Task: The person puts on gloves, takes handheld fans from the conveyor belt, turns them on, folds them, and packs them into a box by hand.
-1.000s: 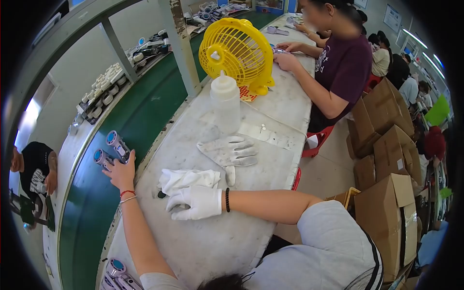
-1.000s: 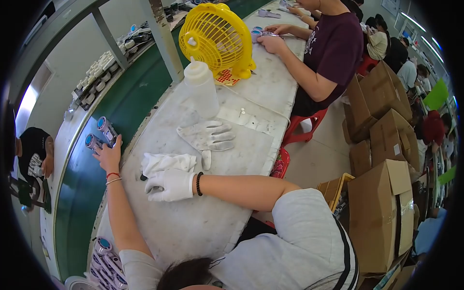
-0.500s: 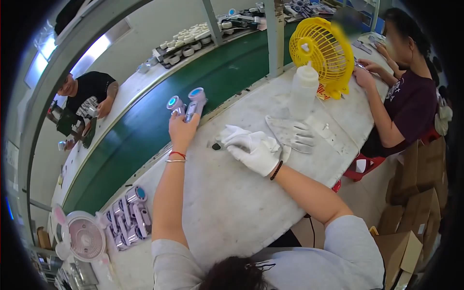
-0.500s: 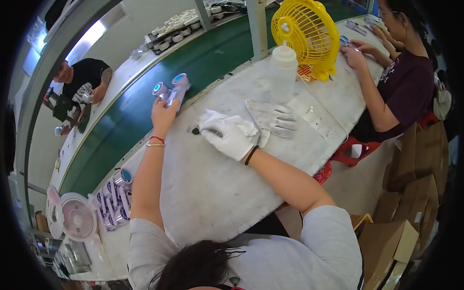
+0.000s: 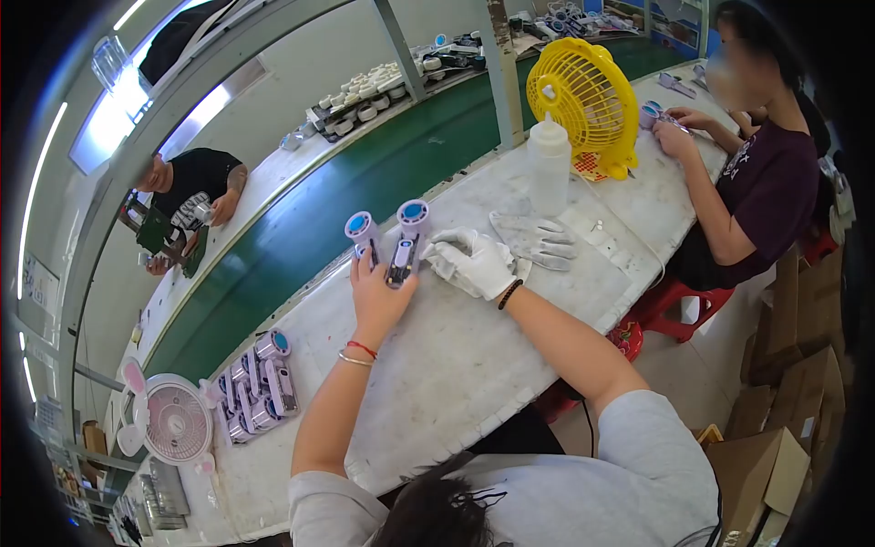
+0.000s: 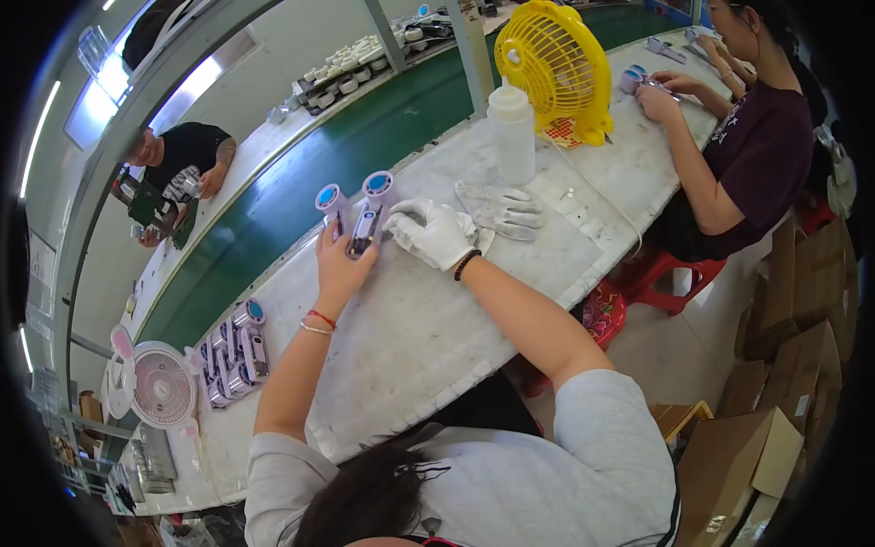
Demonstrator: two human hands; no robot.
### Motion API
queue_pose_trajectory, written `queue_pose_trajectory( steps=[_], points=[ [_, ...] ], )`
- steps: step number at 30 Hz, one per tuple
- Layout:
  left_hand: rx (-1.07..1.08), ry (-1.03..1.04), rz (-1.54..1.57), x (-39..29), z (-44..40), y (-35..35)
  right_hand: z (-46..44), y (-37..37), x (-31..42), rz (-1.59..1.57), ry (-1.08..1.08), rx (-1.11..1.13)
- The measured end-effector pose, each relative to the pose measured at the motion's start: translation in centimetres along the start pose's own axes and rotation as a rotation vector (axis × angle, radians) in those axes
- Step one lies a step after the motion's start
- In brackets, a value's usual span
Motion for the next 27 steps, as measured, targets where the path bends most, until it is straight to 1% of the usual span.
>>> queue_pose_trajectory(
  steps=[1,4,5,6,9,10,13,14,17,18,20,21,22,23,25,26,27],
  points=[
    [-0.024,0.028,0.008,-0.6,0.7,-0.2,0.0,0.0,-0.3,-0.056,0.041,0.011],
    [-0.071,-0.047,0.168,-0.6,2.1,-0.5,0.0,-0.3,0.0,0.067,-0.012,0.002],
    [-0.09,-0.069,0.22,-0.3,1.9,-0.7,0.0,-0.5,0.4,0.12,-0.065,-0.005],
    [-0.154,-0.108,0.193,1.1,1.4,-0.4,0.1,-0.4,0.7,0.172,-0.115,-0.011],
    [-0.031,-0.468,0.378,5.7,0.6,1.1,-0.1,-0.4,0.2,0.251,-0.226,-0.027],
    [0.058,-0.554,0.445,7.5,0.4,2.4,-0.2,-0.6,-0.1,0.265,-0.258,-0.032],
    [0.392,-0.78,0.796,7.5,0.8,3.0,1.2,-0.4,3.9,0.48,-0.516,-0.154],
    [0.358,-0.805,0.818,7.9,1.3,3.0,1.7,-0.1,5.0,0.449,-0.514,-0.139],
    [0.151,-0.557,0.834,3.3,2.9,-1.4,2.5,0.7,6.8,0.401,-0.504,-0.108],
    [0.192,-0.488,0.897,2.8,3.4,-1.6,2.4,0.9,6.8,0.414,-0.501,-0.102],
    [0.343,-0.538,1.148,0.9,5.5,-2.9,1.7,1.6,5.8,0.31,-0.412,-0.08],
    [0.413,-0.554,1.279,-0.9,6.1,-4.0,0.8,2.7,4.6,0.195,-0.33,-0.063],
    [0.447,-0.488,1.307,-2.4,6.6,-4.9,0.3,3.5,3.4,0.08,-0.239,-0.053],
    [0.444,-0.503,1.333,-3.0,7.2,-5.2,0.5,4.9,2.9,0.106,-0.08,0.043],
    [0.438,-0.521,1.382,-3.9,8.0,-5.2,1.8,8.1,4.7,0.151,0.23,0.23],
    [0.445,-0.493,1.405,-3.9,8.3,-4.9,2.6,8.7,5.5,0.204,0.225,0.256],
    [0.478,-0.525,1.458,-3.7,8.4,-4.7,2.3,8.4,4.7,0.178,0.176,0.25]
  ],
)
Point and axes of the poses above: each hand's wrist, its own z-axis away from the middle knuckle, its own y-axis out of the palm, x = y × z, the point moved 7 cm from there along -z, towards the middle knuckle, and after that the axes turned 7 degrees about -x, right-handed, at the moved point
